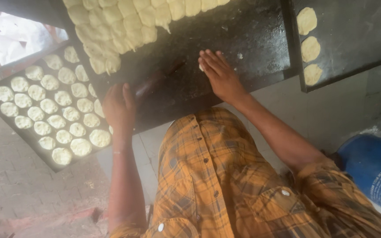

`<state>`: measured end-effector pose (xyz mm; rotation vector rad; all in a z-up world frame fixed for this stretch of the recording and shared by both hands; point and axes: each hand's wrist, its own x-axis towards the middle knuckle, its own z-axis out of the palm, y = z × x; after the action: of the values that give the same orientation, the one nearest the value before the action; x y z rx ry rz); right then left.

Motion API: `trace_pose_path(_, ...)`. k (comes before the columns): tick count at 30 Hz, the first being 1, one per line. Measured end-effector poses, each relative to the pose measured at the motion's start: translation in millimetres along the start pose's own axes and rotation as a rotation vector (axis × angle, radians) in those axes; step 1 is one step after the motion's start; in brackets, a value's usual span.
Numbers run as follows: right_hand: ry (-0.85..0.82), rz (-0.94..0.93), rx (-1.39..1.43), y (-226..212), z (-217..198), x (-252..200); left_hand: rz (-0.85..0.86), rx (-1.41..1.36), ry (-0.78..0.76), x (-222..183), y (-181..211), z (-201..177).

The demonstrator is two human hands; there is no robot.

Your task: The person takes small pieces of dough from a large pile, uses a rolling pin to flatten each piece into a disk, and places the flattened disks onto a baking tray.

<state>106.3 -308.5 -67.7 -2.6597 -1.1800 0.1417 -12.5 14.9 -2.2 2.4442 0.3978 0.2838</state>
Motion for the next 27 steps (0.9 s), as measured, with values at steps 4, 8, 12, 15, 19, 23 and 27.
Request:
trace_pose_path(4,-0.159,0.048,0.17,-31.4,-22.5,-18.9,-0.011,0.027,0.047,-4.3,-4.4,2.6)
trace_pose_path(8,-0.387,0.1,-0.028,-38.4,-37.8,-6.8,-0.058,0.003,0.01,1.4,1.5,1.7)
trace_pose_path(12,-0.038,0.096,0.002,-22.5,-48.5,-16.5,-0.044,-0.039,-0.08,14.5,28.7,5.3)
trace_pose_path(15,0.306,0.342,0.614,3.3,-42.8,-24.4,0.051,-0.085,-0.137,31.4,60.9,24.2)
trace_pose_path(19,0.356,0.292,0.364,37.6,-19.2,-1.0,0.186,-0.106,-0.214,74.0,96.1,61.3)
trace_pose_path(23,0.366,0.303,0.212,60.2,-11.0,25.3,0.229,-0.051,-0.263,115.3,98.8,82.7)
trace_pose_path(27,0.422,0.281,0.163,45.5,-26.8,10.3,0.269,-0.018,-0.309,108.6,102.1,83.3)
